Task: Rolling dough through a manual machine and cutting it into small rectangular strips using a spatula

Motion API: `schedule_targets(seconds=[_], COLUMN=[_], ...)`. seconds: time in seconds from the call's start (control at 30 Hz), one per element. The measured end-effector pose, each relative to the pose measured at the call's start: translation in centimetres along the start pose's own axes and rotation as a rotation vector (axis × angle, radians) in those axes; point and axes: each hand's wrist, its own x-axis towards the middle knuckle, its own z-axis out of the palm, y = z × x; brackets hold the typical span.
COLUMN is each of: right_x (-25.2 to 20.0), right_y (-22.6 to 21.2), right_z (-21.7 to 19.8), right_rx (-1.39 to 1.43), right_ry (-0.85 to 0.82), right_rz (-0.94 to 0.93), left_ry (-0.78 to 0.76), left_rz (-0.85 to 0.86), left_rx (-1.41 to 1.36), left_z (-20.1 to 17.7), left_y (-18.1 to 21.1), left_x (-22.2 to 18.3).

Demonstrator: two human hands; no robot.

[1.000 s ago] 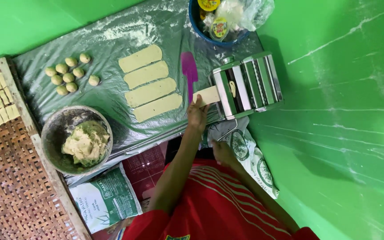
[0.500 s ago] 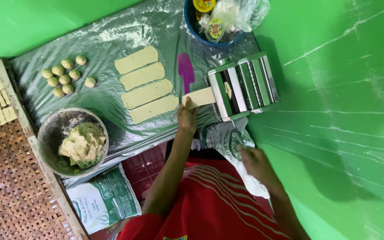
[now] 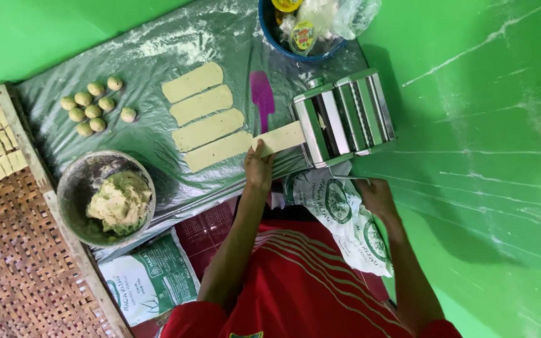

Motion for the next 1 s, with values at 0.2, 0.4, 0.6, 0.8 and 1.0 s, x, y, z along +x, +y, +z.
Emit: schedule_targets(seconds=[0.2, 0.4, 0.6, 0.8, 1.0], right_x=[4.2, -2.8, -5.6, -4.6, -5.6], right_y=[5.8, -2.0, -4.2, -4.0, -3.0], right_z=[9.5, 13.9, 12.5, 13.3, 13.2], right_rx=[0.025, 0.286, 0.278, 0.074, 0.058], right_ry=[-0.166, -0.447, -0.447, -0.360, -0.041], right_rz=[0.067, 0.248, 0.233, 0.027, 0.020], left_ry=[-0.011, 0.009, 0.076, 0.033, -0.005], left_rz=[0.001, 0.054, 0.121, 0.178, 0.221], left_rx=[0.011, 0.051, 0.066, 0.129, 0.121], left_z=[-0.8, -3.5, -3.6, -4.0, -2.0], left_y=[0.5, 0.9, 2.6, 3.2, 4.5], left_x=[-0.1, -0.3, -2.6, -3.9, -7.2])
